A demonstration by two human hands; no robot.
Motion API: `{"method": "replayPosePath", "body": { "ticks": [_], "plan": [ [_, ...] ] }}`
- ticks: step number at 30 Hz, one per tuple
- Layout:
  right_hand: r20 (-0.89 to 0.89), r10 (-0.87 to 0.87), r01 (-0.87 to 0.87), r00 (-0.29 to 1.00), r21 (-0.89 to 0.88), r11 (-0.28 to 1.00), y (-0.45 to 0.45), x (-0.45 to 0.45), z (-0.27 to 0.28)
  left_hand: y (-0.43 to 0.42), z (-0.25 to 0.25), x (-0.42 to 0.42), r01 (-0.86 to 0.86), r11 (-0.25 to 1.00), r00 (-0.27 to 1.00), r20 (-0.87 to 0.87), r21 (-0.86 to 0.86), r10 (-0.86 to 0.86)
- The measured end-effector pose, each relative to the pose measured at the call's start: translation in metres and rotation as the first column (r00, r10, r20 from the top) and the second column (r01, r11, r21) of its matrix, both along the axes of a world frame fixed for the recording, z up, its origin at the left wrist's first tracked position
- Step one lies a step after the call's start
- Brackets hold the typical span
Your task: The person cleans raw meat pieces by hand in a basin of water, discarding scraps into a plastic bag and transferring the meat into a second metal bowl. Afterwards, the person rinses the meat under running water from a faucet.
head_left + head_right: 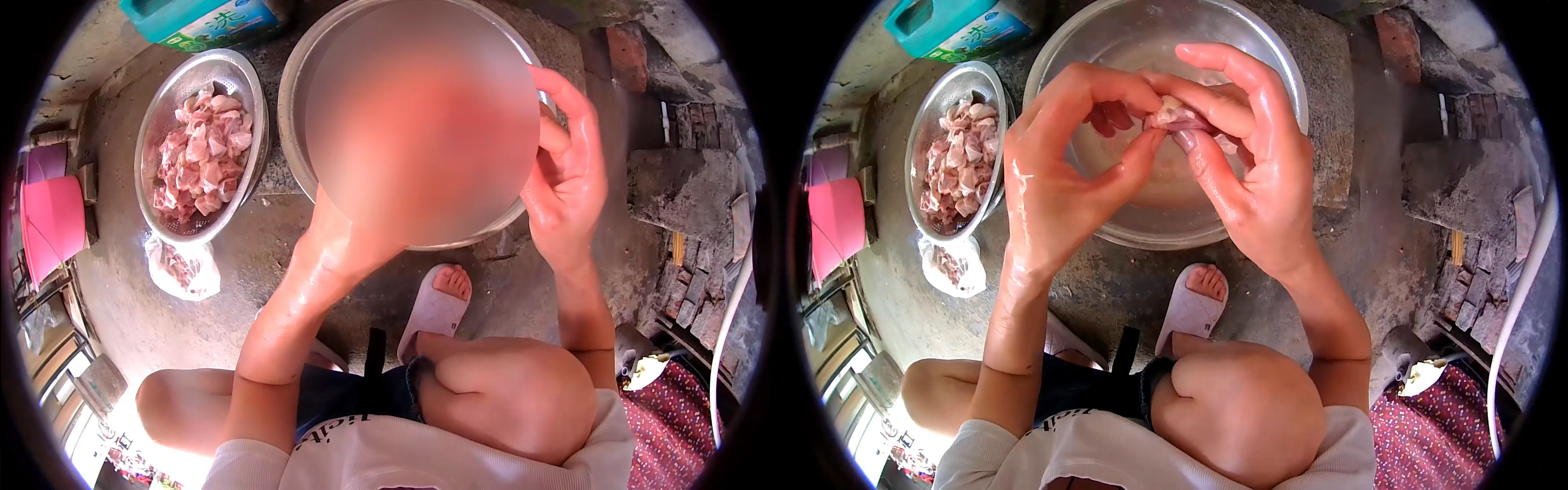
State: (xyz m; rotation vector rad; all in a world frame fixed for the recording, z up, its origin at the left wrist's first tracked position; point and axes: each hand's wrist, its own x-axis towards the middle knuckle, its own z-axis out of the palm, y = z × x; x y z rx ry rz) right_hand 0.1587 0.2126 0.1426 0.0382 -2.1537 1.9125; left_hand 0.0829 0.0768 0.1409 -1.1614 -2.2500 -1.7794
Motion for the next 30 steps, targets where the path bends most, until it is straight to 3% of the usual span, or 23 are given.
{"method": "replayPosePath", "body": {
  "ticks": [4, 7, 13, 16, 18, 19, 22, 25, 30],
  "plan": [
    [-0.058, -0.096, 0.107, 0.994, 0.227, 0.968, -0.003, -0.002, -0.001, 0.004, 0.000, 0.000, -0.071, 0.990, 0.994, -0.089, -0.123, 0.060],
    [-0.204, -0.179, 0.249, 0.962, 0.399, 0.882, -0.005, -0.007, -0.002, 0.007, -0.005, 0.000, -0.117, 0.973, 0.989, -0.113, -0.201, 0.096],
    [-0.159, -0.170, 0.226, 0.973, 0.473, 0.851, 0.003, -0.008, -0.006, 0.010, -0.011, -0.001, -0.112, 0.971, 0.992, -0.087, -0.211, 0.096],
    [-0.073, -0.205, 0.216, 0.976, 0.424, 0.880, 0.004, -0.008, -0.004, 0.010, -0.014, -0.001, -0.164, 0.966, 0.986, -0.023, -0.200, 0.162],
    [-0.055, -0.197, 0.204, 0.979, 0.211, 0.956, 0.005, -0.003, -0.006, 0.006, -0.023, -0.013, -0.262, 0.942, 0.964, -0.001, -0.211, 0.268],
    [-0.047, -0.190, 0.194, 0.981, 0.099, 0.976, 0.006, -0.001, -0.006, -0.001, -0.025, -0.022, -0.281, 0.943, 0.942, 0.138, -0.177, 0.306],
    [0.168, -0.036, 0.068, 0.985, -0.186, 0.980, 0.013, 0.001, -0.006, -0.009, -0.017, -0.025, -0.122, 0.992, 0.871, 0.479, -0.004, 0.110],
    [0.242, 0.029, 0.047, 0.970, -0.301, 0.953, 0.017, 0.000, -0.007, -0.007, -0.014, -0.019, 0.044, 0.986, 0.757, 0.639, 0.158, -0.136],
    [0.214, 0.010, 0.039, 0.977, -0.222, 0.974, 0.017, 0.001, -0.005, -0.002, -0.014, -0.008, 0.128, 0.961, 0.669, 0.694, 0.246, -0.266]
  ]
}}
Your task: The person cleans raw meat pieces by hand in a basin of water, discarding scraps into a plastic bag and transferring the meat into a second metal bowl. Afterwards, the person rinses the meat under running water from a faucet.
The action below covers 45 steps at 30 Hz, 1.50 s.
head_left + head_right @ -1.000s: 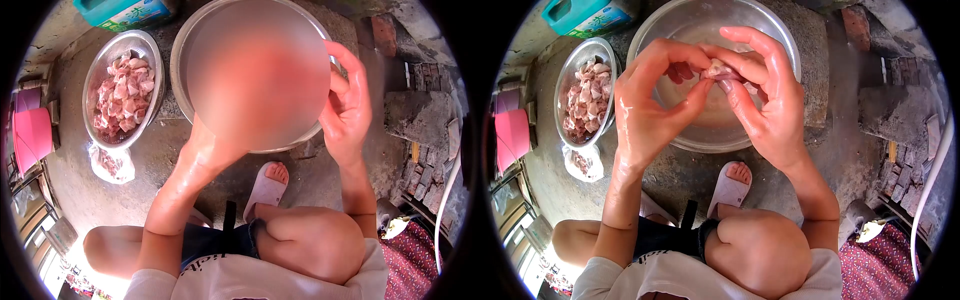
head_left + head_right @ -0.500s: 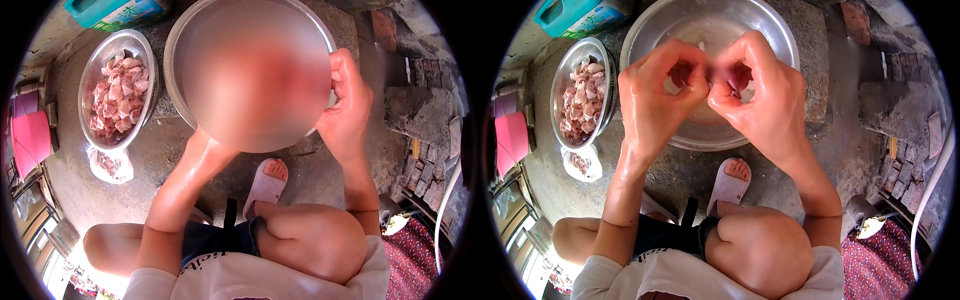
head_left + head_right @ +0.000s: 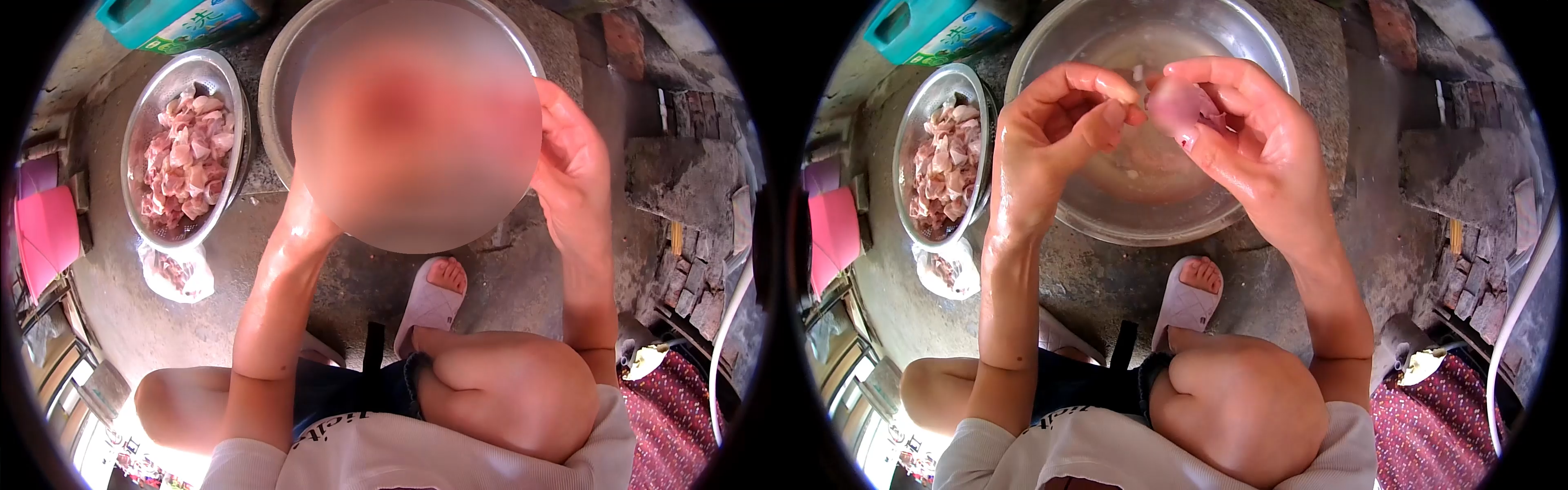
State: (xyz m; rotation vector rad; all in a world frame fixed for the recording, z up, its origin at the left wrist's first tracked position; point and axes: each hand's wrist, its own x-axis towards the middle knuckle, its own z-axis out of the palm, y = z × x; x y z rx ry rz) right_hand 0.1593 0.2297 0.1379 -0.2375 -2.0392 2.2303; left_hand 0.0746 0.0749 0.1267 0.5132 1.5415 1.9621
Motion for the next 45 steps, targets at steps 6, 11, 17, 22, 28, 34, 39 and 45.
{"method": "replayPosePath", "body": {
  "ticks": [6, 11, 17, 22, 28, 34, 39, 45],
  "plan": [
    [-0.012, -0.020, 0.020, 1.000, -0.004, 1.000, -0.002, 0.000, 0.002, 0.006, 0.001, 0.006, 0.001, 1.000, 0.997, -0.080, -0.015, -0.003],
    [-0.050, -0.024, 0.026, 0.998, 0.052, 0.998, -0.002, 0.001, 0.004, 0.004, 0.002, 0.006, -0.020, 0.997, 0.993, -0.117, -0.075, 0.011],
    [-0.091, -0.071, 0.073, 0.993, 0.017, 0.997, -0.005, 0.002, 0.003, 0.006, 0.001, 0.008, -0.026, 0.997, 0.982, -0.188, -0.068, 0.013],
    [-0.081, -0.040, 0.034, 0.996, -0.076, 0.997, -0.003, 0.001, 0.001, 0.006, 0.001, 0.010, -0.012, 1.000, 0.988, -0.153, -0.017, 0.009],
    [-0.010, -0.026, 0.025, 1.000, -0.126, 0.992, 0.000, 0.003, 0.005, 0.009, 0.002, 0.013, -0.083, 0.997, 0.996, -0.030, 0.003, 0.084],
    [-0.082, -0.082, 0.090, 0.993, 0.096, 0.991, -0.006, 0.003, 0.004, 0.013, -0.004, 0.013, -0.149, 0.989, 0.964, -0.228, -0.028, 0.139],
    [-0.132, -0.072, 0.101, 0.989, 0.233, 0.967, -0.007, 0.001, 0.004, 0.012, -0.006, 0.008, -0.143, 0.985, 0.941, -0.321, -0.091, 0.107],
    [-0.136, -0.043, 0.085, 0.990, 0.319, 0.944, -0.006, 0.000, 0.002, 0.012, -0.002, 0.009, -0.178, 0.959, 0.896, -0.438, -0.219, 0.066]
  ]
}}
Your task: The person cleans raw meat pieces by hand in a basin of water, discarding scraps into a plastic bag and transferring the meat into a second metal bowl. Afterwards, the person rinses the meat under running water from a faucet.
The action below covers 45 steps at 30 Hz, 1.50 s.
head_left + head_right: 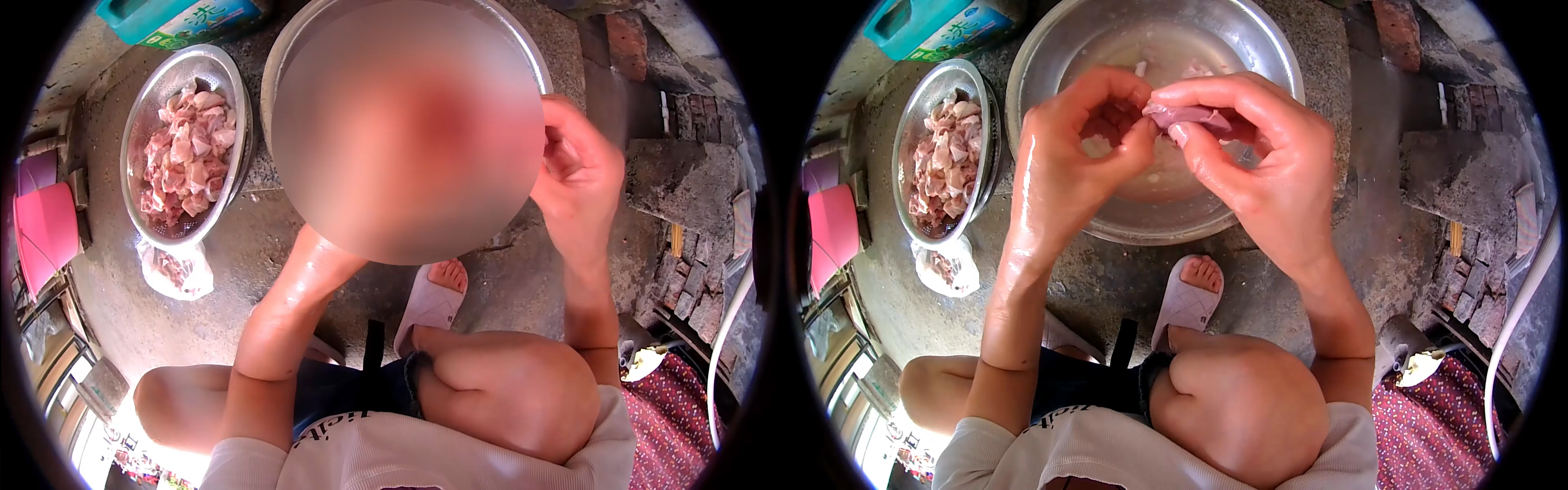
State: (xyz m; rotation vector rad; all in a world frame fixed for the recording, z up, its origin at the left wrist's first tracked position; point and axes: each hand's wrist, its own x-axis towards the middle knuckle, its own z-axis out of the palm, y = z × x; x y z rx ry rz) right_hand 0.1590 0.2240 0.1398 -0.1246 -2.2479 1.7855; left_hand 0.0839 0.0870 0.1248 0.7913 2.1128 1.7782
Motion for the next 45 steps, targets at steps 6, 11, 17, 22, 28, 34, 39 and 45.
{"method": "replayPosePath", "body": {
  "ticks": [6, 11, 17, 22, 28, 34, 39, 45],
  "plan": [
    [0.074, 0.021, -0.013, 0.997, -0.101, 0.995, -0.006, 0.001, -0.003, -0.001, -0.001, -0.003, -0.029, 0.998, 0.998, -0.059, -0.054, 0.025],
    [0.191, 0.130, -0.002, 0.973, -0.556, 0.832, 0.006, 0.000, -0.004, -0.008, -0.002, -0.008, 0.045, 0.994, 0.965, 0.254, 0.104, -0.070],
    [0.138, 0.103, -0.009, 0.985, -0.557, 0.830, 0.007, 0.001, -0.005, -0.014, 0.005, -0.006, 0.016, 0.994, 0.981, 0.190, 0.109, -0.037],
    [0.125, 0.043, 0.023, 0.991, -0.485, 0.874, 0.005, 0.002, -0.005, -0.016, 0.012, -0.002, 0.052, 0.997, 0.999, -0.009, 0.062, -0.051],
    [0.011, 0.010, -0.007, 1.000, -0.298, 0.955, -0.003, 0.002, -0.002, -0.009, 0.014, 0.001, 0.029, 0.998, 0.997, -0.075, -0.049, -0.033],
    [0.010, 0.003, -0.002, 1.000, -0.157, 0.988, -0.004, 0.002, 0.001, -0.006, 0.010, 0.000, 0.018, 0.998, 0.990, -0.138, -0.053, -0.025],
    [0.020, 0.014, -0.013, 1.000, -0.045, 0.999, -0.004, 0.001, -0.001, -0.001, 0.008, 0.001, -0.046, 0.990, 0.956, -0.295, -0.137, 0.004],
    [0.070, 0.015, -0.006, 0.997, -0.131, 0.991, -0.006, 0.001, -0.001, 0.002, -0.001, 0.002, -0.094, 0.992, 0.945, -0.320, -0.085, 0.062]
  ]
}}
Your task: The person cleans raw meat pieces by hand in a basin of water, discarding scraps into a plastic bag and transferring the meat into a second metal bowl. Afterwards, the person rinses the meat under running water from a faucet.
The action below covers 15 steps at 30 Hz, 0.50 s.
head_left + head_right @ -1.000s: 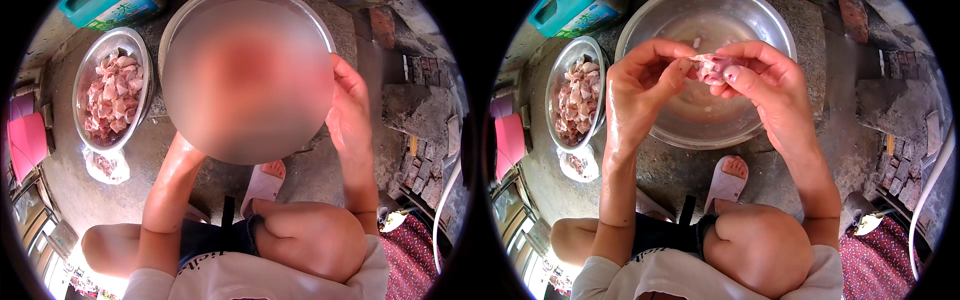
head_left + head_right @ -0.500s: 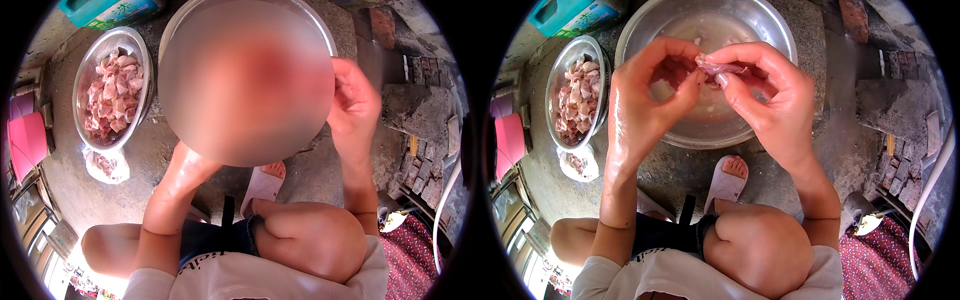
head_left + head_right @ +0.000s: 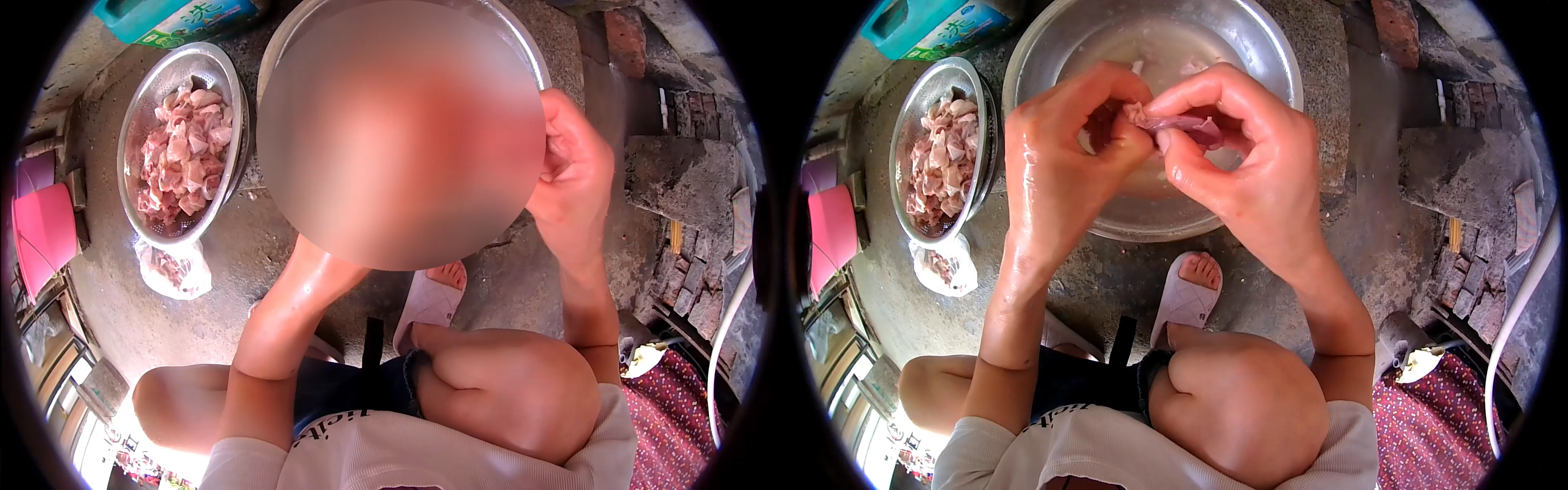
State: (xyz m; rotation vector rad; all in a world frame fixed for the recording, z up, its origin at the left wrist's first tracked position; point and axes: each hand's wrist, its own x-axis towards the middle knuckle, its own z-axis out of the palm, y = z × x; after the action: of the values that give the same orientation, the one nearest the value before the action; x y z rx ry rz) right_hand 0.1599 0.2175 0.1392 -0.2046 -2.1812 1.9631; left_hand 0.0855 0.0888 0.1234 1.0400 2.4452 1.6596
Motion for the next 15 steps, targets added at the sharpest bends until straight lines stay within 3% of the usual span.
{"method": "replayPosePath", "body": {
  "ticks": [3, 6, 10, 13, 15],
  "plan": [
    [0.106, 0.042, -0.014, 0.994, -0.256, 0.967, 0.006, 0.000, 0.001, -0.003, 0.006, 0.001, -0.001, 1.000, 0.963, 0.271, 0.013, -0.003],
    [0.157, 0.088, -0.018, 0.984, -0.399, 0.917, 0.014, 0.001, -0.001, -0.008, 0.004, -0.007, 0.007, 0.968, 0.805, 0.573, 0.251, -0.155],
    [0.158, 0.076, 0.001, 0.985, -0.438, 0.899, 0.015, 0.002, -0.002, -0.015, 0.011, -0.010, 0.024, 0.957, 0.708, 0.671, 0.288, -0.220],
    [0.139, 0.042, 0.011, 0.989, -0.360, 0.933, 0.014, 0.003, 0.000, -0.015, 0.017, -0.006, 0.038, 0.961, 0.755, 0.622, 0.275, -0.207],
    [0.114, 0.004, 0.031, 0.993, -0.301, 0.953, 0.011, 0.003, 0.003, -0.014, 0.012, -0.005, 0.131, 0.970, 0.890, 0.406, 0.206, -0.206]
  ]
}}
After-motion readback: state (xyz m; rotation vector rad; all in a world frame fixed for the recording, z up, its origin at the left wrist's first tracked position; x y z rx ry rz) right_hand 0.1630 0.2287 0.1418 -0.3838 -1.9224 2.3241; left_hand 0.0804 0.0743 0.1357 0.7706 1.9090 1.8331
